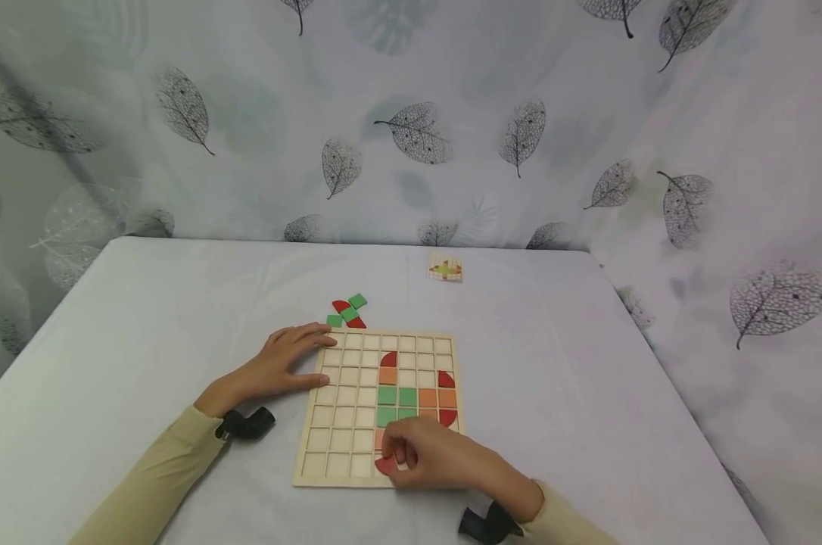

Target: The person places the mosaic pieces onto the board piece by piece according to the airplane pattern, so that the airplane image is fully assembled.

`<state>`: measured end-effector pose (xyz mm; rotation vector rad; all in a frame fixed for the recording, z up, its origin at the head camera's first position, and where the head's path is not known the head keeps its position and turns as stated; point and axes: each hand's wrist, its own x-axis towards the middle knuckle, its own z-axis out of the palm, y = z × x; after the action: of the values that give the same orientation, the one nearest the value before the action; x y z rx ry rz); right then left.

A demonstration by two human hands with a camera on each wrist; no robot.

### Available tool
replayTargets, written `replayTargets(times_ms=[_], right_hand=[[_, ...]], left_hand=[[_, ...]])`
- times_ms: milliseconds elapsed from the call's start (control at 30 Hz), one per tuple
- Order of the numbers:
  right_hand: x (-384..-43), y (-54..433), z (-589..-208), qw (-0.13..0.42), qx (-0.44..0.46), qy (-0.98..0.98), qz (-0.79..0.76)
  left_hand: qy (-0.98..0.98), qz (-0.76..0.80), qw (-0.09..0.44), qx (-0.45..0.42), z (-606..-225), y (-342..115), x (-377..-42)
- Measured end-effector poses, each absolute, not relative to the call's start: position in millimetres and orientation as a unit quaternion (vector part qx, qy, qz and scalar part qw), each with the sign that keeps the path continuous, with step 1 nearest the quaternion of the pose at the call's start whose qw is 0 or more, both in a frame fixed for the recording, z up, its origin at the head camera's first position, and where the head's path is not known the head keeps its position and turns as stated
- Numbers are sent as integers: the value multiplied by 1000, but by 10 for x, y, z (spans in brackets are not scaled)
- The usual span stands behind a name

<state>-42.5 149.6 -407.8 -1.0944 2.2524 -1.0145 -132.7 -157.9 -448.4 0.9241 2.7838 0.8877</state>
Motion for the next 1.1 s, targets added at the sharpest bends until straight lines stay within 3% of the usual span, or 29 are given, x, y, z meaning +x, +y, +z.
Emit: replayTargets(times_ms=[900, 1100], right_hand=[[-461, 1506, -4117, 238, -358, 816, -388], [-521, 1483, -4110, 266, -338, 806, -406]], left_hand=[[907, 292, 41, 300, -4476, -1578, -1310], [906, 297, 44, 299, -4459, -1587, -1306]])
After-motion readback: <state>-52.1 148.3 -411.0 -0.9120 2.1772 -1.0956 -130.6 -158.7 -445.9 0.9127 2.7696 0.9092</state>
